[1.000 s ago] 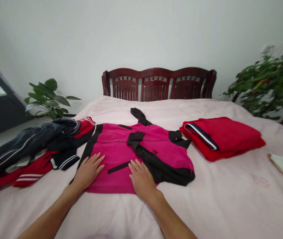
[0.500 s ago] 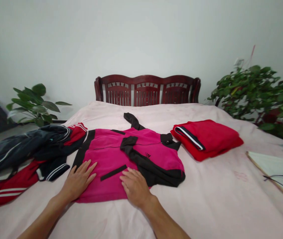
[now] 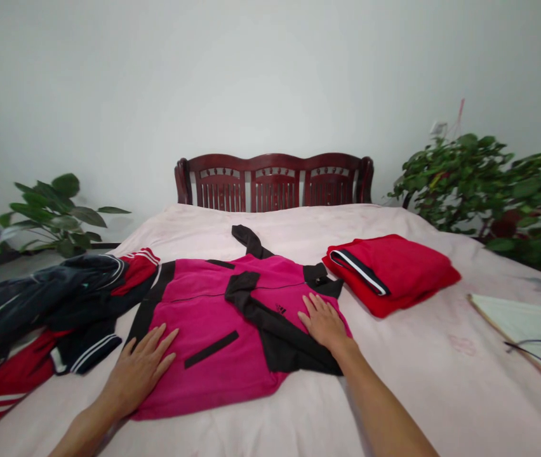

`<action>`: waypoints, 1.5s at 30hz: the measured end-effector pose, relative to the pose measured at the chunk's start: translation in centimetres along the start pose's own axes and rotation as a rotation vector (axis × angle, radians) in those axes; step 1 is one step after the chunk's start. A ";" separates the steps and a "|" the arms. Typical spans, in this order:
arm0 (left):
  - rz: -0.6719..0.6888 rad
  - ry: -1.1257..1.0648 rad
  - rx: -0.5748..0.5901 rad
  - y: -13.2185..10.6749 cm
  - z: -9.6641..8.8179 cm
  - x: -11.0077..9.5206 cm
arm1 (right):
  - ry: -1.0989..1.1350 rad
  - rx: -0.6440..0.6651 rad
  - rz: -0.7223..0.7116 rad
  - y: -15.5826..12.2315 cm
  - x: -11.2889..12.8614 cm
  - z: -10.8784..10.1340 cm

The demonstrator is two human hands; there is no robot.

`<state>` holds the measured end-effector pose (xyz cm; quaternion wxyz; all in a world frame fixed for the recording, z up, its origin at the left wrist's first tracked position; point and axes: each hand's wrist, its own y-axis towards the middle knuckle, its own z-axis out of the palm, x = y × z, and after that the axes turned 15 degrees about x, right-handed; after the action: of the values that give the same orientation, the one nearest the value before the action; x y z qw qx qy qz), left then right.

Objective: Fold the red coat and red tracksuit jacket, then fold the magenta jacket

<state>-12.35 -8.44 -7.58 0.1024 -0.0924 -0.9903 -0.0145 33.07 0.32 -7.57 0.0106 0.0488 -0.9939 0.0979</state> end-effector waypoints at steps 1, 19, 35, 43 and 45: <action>0.003 0.003 0.005 0.0 0.0 0.0 | -0.007 -0.014 0.005 0.1 -0.8 0.4; 0.003 0.010 0.027 -0.1 -0.8 -0.2 | 0.122 -0.079 -0.383 -2.4 16.4 -4.2; 0.003 0.000 0.018 0.0 -0.5 -0.2 | 0.167 -0.150 -0.335 -4.0 16.2 -2.5; 0.009 -0.022 -0.015 0.1 -0.3 -0.1 | 0.190 -0.038 -0.775 -6.9 17.0 -4.6; 0.007 -0.024 -0.011 0.1 -0.3 -0.2 | 0.167 0.010 -0.796 -7.8 16.6 -4.6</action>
<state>-12.11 -8.41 -7.33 0.0900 -0.0966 -0.9911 -0.0187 17.41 -7.96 -1.06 0.1283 0.4219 -0.8925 0.0944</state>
